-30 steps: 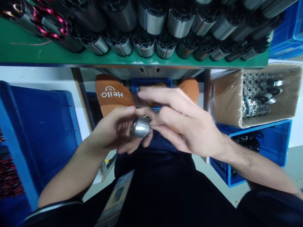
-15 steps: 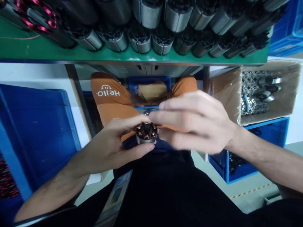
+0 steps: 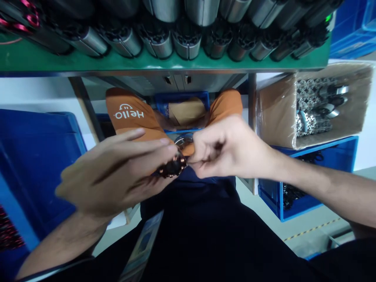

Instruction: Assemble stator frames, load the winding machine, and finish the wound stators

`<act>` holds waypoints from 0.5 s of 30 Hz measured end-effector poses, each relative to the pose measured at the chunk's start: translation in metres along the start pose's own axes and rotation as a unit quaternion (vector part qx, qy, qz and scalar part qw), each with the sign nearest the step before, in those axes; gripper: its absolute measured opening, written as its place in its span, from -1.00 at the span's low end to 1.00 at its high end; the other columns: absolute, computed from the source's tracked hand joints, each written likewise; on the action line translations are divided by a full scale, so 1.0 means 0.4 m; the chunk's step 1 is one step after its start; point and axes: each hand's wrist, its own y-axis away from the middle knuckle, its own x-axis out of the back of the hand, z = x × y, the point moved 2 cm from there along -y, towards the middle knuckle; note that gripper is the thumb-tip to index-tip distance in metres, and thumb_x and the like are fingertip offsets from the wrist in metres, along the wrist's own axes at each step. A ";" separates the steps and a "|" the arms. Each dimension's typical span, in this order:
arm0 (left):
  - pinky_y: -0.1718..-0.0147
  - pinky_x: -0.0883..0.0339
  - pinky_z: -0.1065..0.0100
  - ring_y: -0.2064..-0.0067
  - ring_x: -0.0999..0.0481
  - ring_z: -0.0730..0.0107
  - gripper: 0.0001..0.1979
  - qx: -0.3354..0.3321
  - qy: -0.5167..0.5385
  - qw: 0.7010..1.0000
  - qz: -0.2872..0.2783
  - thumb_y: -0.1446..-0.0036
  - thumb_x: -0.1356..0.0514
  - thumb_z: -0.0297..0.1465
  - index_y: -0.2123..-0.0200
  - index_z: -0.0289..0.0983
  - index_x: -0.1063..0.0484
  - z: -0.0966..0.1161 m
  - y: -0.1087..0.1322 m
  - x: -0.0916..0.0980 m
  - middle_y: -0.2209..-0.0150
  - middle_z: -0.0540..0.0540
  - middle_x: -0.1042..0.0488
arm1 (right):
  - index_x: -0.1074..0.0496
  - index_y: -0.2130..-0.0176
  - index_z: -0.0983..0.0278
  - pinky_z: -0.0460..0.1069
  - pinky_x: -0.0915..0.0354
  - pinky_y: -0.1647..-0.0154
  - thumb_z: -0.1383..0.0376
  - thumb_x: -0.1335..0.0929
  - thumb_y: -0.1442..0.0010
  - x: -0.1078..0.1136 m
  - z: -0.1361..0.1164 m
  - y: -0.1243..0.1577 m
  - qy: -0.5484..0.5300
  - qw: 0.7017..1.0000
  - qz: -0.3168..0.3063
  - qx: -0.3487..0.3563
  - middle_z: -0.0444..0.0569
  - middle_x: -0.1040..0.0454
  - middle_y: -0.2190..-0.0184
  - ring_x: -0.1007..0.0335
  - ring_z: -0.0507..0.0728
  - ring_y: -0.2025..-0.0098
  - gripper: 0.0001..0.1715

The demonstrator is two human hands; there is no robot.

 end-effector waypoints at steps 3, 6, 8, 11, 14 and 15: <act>-0.01 -0.89 0.22 0.06 -0.94 0.17 -0.62 0.049 0.014 0.997 -0.052 -0.36 -0.62 -0.22 -0.18 -0.09 -0.75 0.007 -0.005 -0.002 -0.04 -0.01 -0.90 | -0.66 0.47 0.05 -0.08 -0.50 0.53 0.09 -0.74 -0.39 0.041 -0.052 0.010 0.170 0.980 -0.012 0.098 -0.25 -0.50 0.57 -0.49 0.03 0.49 -0.54; -0.16 -0.88 0.14 -0.09 -0.93 0.12 -0.66 0.061 0.045 0.997 -0.033 -0.45 -0.57 -0.26 -0.23 -0.02 -0.75 0.008 0.000 -0.001 -0.15 0.01 -0.88 | -0.73 0.35 0.09 -0.06 -0.52 0.51 0.04 -0.78 -0.31 0.092 -0.068 0.002 0.135 0.988 -0.039 0.071 -0.15 -0.67 0.37 -0.57 0.05 0.42 -0.64; -0.21 -0.88 0.12 -0.17 -0.91 0.12 -0.72 0.004 0.001 1.000 0.015 -0.49 -0.54 -0.32 -0.20 0.03 -0.75 0.011 0.007 -0.002 -0.20 0.02 -0.86 | -0.79 0.24 0.16 -0.05 -0.63 0.47 -0.09 -0.75 -0.36 0.100 -0.042 -0.008 0.005 0.996 -0.085 -0.018 -0.02 -0.78 0.26 -0.70 0.10 0.36 -0.57; -0.28 -0.87 0.09 -0.08 -0.92 0.20 -0.76 -0.068 -0.078 0.992 0.078 -0.46 -0.54 -0.44 -0.07 0.02 -0.75 0.020 0.019 -0.009 -0.14 0.04 -0.87 | -0.83 0.19 0.23 -0.05 -0.58 0.56 -0.23 -0.67 -0.45 0.059 0.022 -0.014 -0.153 0.959 -0.170 -0.166 0.06 -0.82 0.32 -0.71 0.11 0.48 -0.42; -0.42 -0.80 0.09 0.00 -0.93 0.27 -0.75 -0.127 -0.131 0.980 0.076 -0.44 -0.53 -0.51 -0.04 -0.05 -0.76 0.029 0.023 -0.015 -0.10 0.06 -0.88 | -0.78 0.27 0.20 -0.08 -0.36 0.66 -0.21 -0.66 -0.46 0.010 0.045 -0.010 -0.109 0.969 -0.175 -0.137 -0.11 -0.71 0.47 -0.52 0.02 0.62 -0.43; -0.41 -0.80 0.09 0.02 -0.94 0.26 -0.77 -0.132 -0.136 0.980 0.059 -0.43 -0.55 -0.47 -0.07 -0.07 -0.76 0.029 0.021 -0.015 -0.08 0.05 -0.88 | -0.73 0.32 0.18 -0.08 -0.33 0.64 -0.15 -0.66 -0.47 0.004 0.038 -0.007 -0.052 0.983 -0.146 -0.097 -0.17 -0.65 0.50 -0.49 0.00 0.60 -0.47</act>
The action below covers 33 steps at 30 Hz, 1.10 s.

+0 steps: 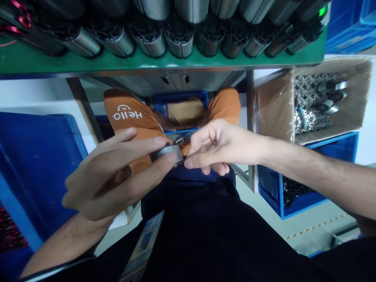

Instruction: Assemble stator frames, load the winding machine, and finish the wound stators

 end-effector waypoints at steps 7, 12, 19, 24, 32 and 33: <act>-0.32 -0.83 0.16 -0.10 -0.93 0.15 -0.61 0.148 0.077 0.983 -0.083 -0.38 -0.61 -0.39 -0.20 -0.05 -0.71 -0.022 0.001 0.007 -0.12 0.02 -0.88 | -0.65 0.32 0.20 -0.15 -0.35 0.44 0.19 -0.74 -0.36 0.060 -0.077 0.066 0.134 0.984 0.106 0.053 -0.19 -0.61 0.37 -0.47 -0.05 0.39 -0.66; -0.43 -0.80 0.03 -0.02 -0.92 0.21 -0.70 0.042 0.008 0.999 0.014 -0.42 -0.54 -0.52 -0.09 -0.02 -0.75 -0.016 0.018 0.002 -0.11 0.03 -0.86 | -0.74 0.12 0.25 -0.10 -0.52 0.49 -0.11 -0.71 -0.40 0.036 -0.018 0.032 -0.147 0.979 -0.047 -0.137 -0.06 -0.78 0.30 -0.67 0.05 0.44 -0.50; -0.51 -0.70 -0.08 0.10 -0.92 0.18 -0.66 0.120 -0.050 0.991 -0.026 -0.37 -0.61 -0.26 -0.14 -0.07 -0.70 -0.030 0.014 0.038 0.02 0.04 -0.89 | -0.65 0.35 0.20 -0.14 -0.32 0.50 0.15 -0.65 -0.47 0.008 -0.073 0.050 0.221 0.954 0.163 0.118 -0.18 -0.60 0.52 -0.46 -0.04 0.54 -0.63; -0.58 -0.52 -0.22 -0.09 -0.91 0.10 -0.81 0.201 -0.150 0.961 0.115 -0.42 -0.59 -0.36 0.05 -0.06 -0.68 -0.130 0.008 0.181 -0.03 0.03 -0.88 | -0.82 -0.01 0.15 -0.09 -0.55 0.33 -0.18 -0.69 -0.44 0.062 0.020 0.101 0.241 0.938 0.249 0.032 -0.04 -0.70 0.39 -0.63 0.06 0.43 -0.50; -0.20 -0.56 -0.07 -0.11 -0.76 0.00 -0.87 0.206 -0.240 0.942 0.117 -0.47 -0.56 -0.18 0.09 -0.06 -0.77 -0.331 -0.067 0.212 -0.03 -0.07 -0.82 | -0.81 -0.09 0.10 0.01 -0.56 0.26 -0.18 -0.64 -0.45 -0.050 0.225 0.069 0.118 0.982 0.132 -0.067 -0.05 -0.65 0.32 -0.59 0.17 0.32 -0.51; -0.19 -0.55 -0.06 -0.10 -0.73 -0.01 -0.88 0.205 -0.248 0.939 0.119 -0.47 -0.56 -0.19 0.09 -0.06 -0.77 -0.341 -0.077 0.205 -0.02 -0.09 -0.80 | -0.80 -0.09 0.10 0.00 -0.57 0.23 -0.18 -0.63 -0.46 -0.062 0.241 0.068 0.116 0.984 0.116 -0.071 -0.06 -0.65 0.32 -0.61 0.16 0.30 -0.51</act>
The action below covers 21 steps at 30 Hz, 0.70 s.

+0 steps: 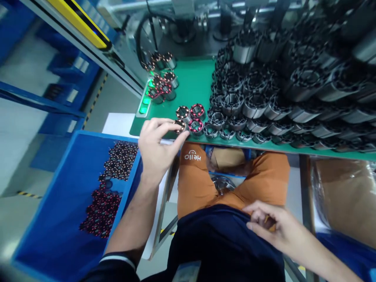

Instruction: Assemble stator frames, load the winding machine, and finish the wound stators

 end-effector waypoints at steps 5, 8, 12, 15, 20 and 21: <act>-0.22 -0.62 -0.06 -0.16 -0.68 -0.02 -0.75 -0.023 0.029 0.999 -0.022 -0.45 -0.54 -0.21 -0.10 -0.10 -0.71 -0.008 -0.036 0.009 -0.08 -0.16 -0.67 | -0.81 -0.10 0.17 -0.06 -0.54 0.19 -0.30 -0.54 -0.51 -0.030 0.049 0.013 -0.007 0.999 -0.007 -0.043 -0.05 -0.68 0.27 -0.67 0.15 0.22 -0.35; -0.30 -0.62 -0.12 -0.21 -0.65 -0.07 -0.69 -0.017 0.005 1.000 0.016 -0.48 -0.49 -0.20 -0.19 -0.10 -0.68 -0.038 -0.084 0.040 -0.13 -0.21 -0.63 | -0.80 -0.14 0.17 -0.04 -0.53 0.16 -0.34 -0.51 -0.54 -0.035 0.055 0.016 -0.018 0.998 -0.026 -0.057 -0.01 -0.73 0.18 -0.68 0.18 0.14 -0.29; -0.48 -0.47 -0.38 -0.42 -0.52 -0.34 -0.74 0.000 -0.125 0.992 0.016 -0.40 -0.53 -0.24 -0.11 -0.06 -0.73 -0.081 -0.188 0.020 -0.34 -0.27 -0.61 | -0.79 -0.14 0.20 -0.03 -0.50 0.17 -0.39 -0.48 -0.53 -0.050 0.034 0.005 -0.017 0.998 -0.037 -0.054 -0.01 -0.72 0.21 -0.64 0.16 0.17 -0.22; -0.53 -0.41 -0.41 -0.47 -0.49 -0.41 -0.79 0.011 -0.157 0.987 -0.024 -0.37 -0.55 -0.25 0.00 -0.11 -0.72 -0.100 -0.251 -0.014 -0.39 -0.30 -0.62 | -0.81 -0.14 0.17 -0.02 -0.55 0.11 -0.34 -0.49 -0.54 -0.065 0.007 -0.002 0.003 0.999 -0.034 -0.025 0.00 -0.75 0.19 -0.69 0.17 0.16 -0.29; -0.62 -0.20 -0.52 -0.47 -0.48 -0.39 -0.68 -0.023 -0.074 0.997 0.018 -0.32 -0.60 -0.05 0.20 -0.12 -0.68 -0.135 -0.276 -0.037 -0.30 -0.30 -0.69 | -0.85 -0.11 0.10 0.08 -0.68 0.06 -0.18 -0.52 -0.57 -0.065 -0.034 0.003 0.023 0.999 -0.004 0.039 0.02 -0.80 0.16 -0.78 0.25 0.11 -0.50; -0.64 -0.16 -0.54 -0.47 -0.47 -0.41 -0.57 -0.023 -0.058 0.998 0.019 -0.26 -0.63 0.06 0.21 -0.12 -0.66 -0.148 -0.276 -0.043 -0.30 -0.32 -0.69 | -0.85 -0.10 0.10 0.08 -0.69 0.07 -0.17 -0.53 -0.57 -0.064 -0.039 0.004 0.021 0.999 0.002 0.045 0.02 -0.80 0.17 -0.78 0.26 0.13 -0.52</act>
